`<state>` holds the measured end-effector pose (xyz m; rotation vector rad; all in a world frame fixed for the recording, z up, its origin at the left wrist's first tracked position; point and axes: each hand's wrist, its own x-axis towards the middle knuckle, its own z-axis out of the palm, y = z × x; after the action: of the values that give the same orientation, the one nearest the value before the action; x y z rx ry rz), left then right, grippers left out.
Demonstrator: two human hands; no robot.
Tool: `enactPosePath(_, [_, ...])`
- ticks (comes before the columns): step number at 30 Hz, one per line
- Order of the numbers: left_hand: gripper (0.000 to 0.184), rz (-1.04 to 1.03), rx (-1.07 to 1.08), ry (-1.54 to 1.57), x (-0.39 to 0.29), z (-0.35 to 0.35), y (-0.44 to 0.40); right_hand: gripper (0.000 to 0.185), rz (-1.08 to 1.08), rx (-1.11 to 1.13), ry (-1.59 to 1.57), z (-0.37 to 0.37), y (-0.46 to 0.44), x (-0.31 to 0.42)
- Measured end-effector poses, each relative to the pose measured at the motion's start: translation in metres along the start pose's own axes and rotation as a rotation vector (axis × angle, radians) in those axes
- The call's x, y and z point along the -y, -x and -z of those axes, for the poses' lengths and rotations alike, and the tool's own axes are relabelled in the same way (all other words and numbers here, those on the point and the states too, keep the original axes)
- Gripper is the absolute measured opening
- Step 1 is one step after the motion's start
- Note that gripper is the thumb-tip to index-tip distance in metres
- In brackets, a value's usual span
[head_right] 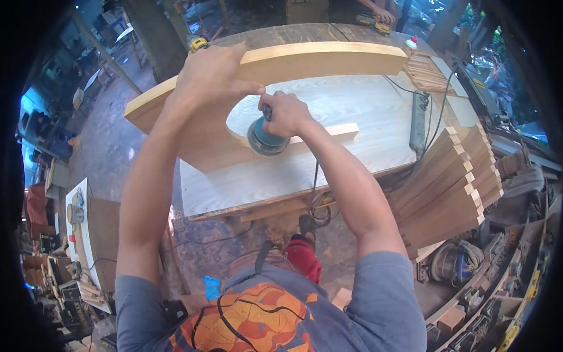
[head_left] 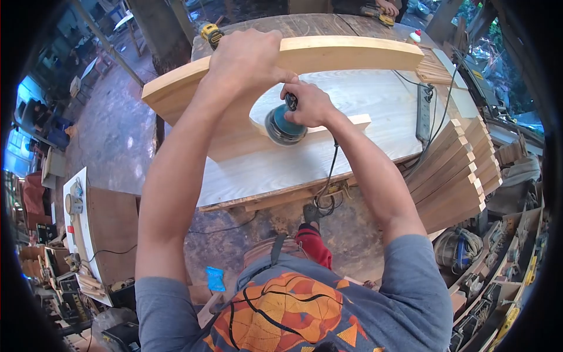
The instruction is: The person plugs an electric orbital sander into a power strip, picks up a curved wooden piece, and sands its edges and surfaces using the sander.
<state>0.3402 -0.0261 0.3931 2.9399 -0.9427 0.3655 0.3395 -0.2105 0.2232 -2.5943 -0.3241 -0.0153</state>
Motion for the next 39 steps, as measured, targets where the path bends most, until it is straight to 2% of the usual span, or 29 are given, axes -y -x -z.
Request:
enactPosePath(1, [0.065, 0.011, 0.041, 0.018, 0.0, 0.003, 0.0, 0.048, 0.007, -0.014, 0.11, 0.0, -0.003, 0.002])
enactPosePath(5, [0.065, 0.027, 0.036, 0.013, 0.0, 0.003, 0.001, 0.047, 0.015, 0.042, 0.007, 0.006, -0.008, 0.0])
enactPosePath(7, [0.065, 0.03, 0.041, -0.005, -0.002, 0.003, 0.0, 0.046, -0.088, 0.07, -0.302, 0.004, -0.001, -0.005])
enactPosePath(8, [0.065, 0.024, 0.046, 0.001, -0.002, 0.0, 0.0, 0.046, -0.098, 0.07, -0.303, 0.003, 0.003, -0.006])
enactPosePath(13, [0.064, -0.005, -0.043, -0.001, 0.002, -0.003, 0.003, 0.049, -0.026, 0.071, 0.139, 0.008, 0.003, 0.013])
enactPosePath(14, [0.064, -0.003, -0.051, -0.002, 0.002, -0.001, 0.004, 0.049, -0.022, 0.066, 0.145, 0.01, 0.002, 0.015])
enactPosePath(16, [0.063, 0.041, 0.04, 0.003, -0.001, 0.004, 0.003, 0.05, 0.001, 0.084, -0.094, 0.013, 0.001, 0.012])
enactPosePath(19, [0.064, 0.01, 0.008, 0.01, 0.0, 0.002, 0.004, 0.05, -0.065, 0.086, -0.193, 0.007, 0.001, 0.003])
enactPosePath(20, [0.064, 0.008, 0.016, 0.01, 0.001, 0.0, 0.005, 0.05, -0.069, 0.09, -0.199, 0.004, 0.001, 0.003])
enactPosePath(22, [0.064, -0.001, -0.001, 0.016, 0.003, -0.001, 0.005, 0.052, -0.031, 0.124, 0.036, 0.01, 0.0, 0.014])
enactPosePath(26, [0.062, -0.005, -0.059, -0.009, 0.002, 0.001, 0.007, 0.053, 0.009, 0.135, 0.043, 0.013, 0.002, 0.013])
enactPosePath(28, [0.062, 0.008, 0.011, 0.007, 0.002, 0.004, 0.007, 0.055, -0.053, 0.073, -0.311, 0.011, 0.003, 0.01])
enactPosePath(32, [0.063, -0.007, -0.016, -0.004, 0.004, 0.002, 0.008, 0.055, -0.072, 0.043, -0.297, 0.003, 0.0, 0.002])
enactPosePath(35, [0.065, 0.01, 0.02, 0.012, 0.004, 0.004, 0.007, 0.055, 0.004, 0.044, -0.163, 0.003, -0.001, 0.004])
enactPosePath(37, [0.063, -0.009, -0.062, -0.025, 0.006, -0.001, 0.006, 0.054, -0.003, -0.011, -0.523, -0.002, -0.003, -0.005])
enactPosePath(39, [0.064, 0.0, -0.047, -0.031, 0.008, -0.003, 0.005, 0.053, -0.028, -0.033, -0.653, -0.007, -0.002, -0.009])
